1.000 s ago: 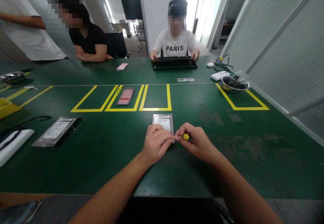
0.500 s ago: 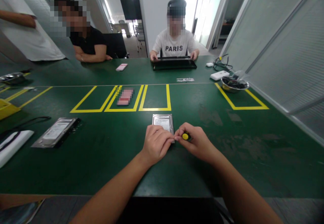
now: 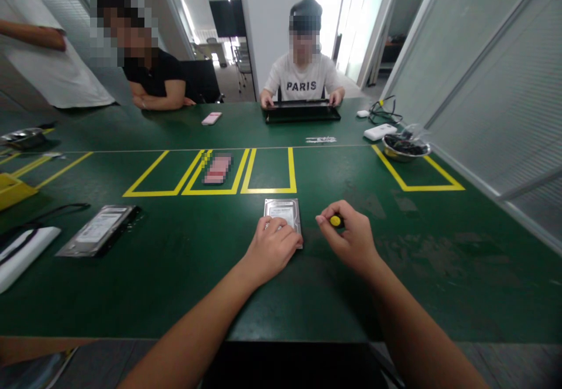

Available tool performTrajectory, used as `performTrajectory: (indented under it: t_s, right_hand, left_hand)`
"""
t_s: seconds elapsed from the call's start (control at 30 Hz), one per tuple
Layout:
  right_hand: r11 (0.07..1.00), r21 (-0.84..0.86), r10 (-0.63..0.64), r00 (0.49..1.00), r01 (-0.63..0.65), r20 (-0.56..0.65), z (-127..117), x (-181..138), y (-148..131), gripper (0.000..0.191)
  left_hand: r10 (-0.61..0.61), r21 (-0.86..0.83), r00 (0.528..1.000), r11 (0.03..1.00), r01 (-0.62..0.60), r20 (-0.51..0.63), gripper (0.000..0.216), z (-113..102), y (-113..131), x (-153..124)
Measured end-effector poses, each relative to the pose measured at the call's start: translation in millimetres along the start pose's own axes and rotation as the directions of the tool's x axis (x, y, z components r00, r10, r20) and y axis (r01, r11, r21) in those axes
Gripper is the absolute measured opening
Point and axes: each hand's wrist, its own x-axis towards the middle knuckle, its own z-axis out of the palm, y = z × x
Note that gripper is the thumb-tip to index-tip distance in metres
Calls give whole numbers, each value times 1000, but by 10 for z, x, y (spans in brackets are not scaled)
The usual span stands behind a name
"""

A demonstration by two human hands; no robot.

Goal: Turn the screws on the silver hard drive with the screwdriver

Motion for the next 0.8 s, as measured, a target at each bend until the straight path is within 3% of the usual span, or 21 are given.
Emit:
performTrajectory:
  t_s: [0.2,0.8]
  right_hand:
    - [1000,-18,-13,1000,13,0,-8,-10,-20,10]
    - [999,-38,-31,999,30,-36,-12,-4,-50,9]
  left_hand:
    - [-15,71,994,997,8,108,14,28,28,4]
    - [2,107,979,994,-24,205,20,-52,75,132]
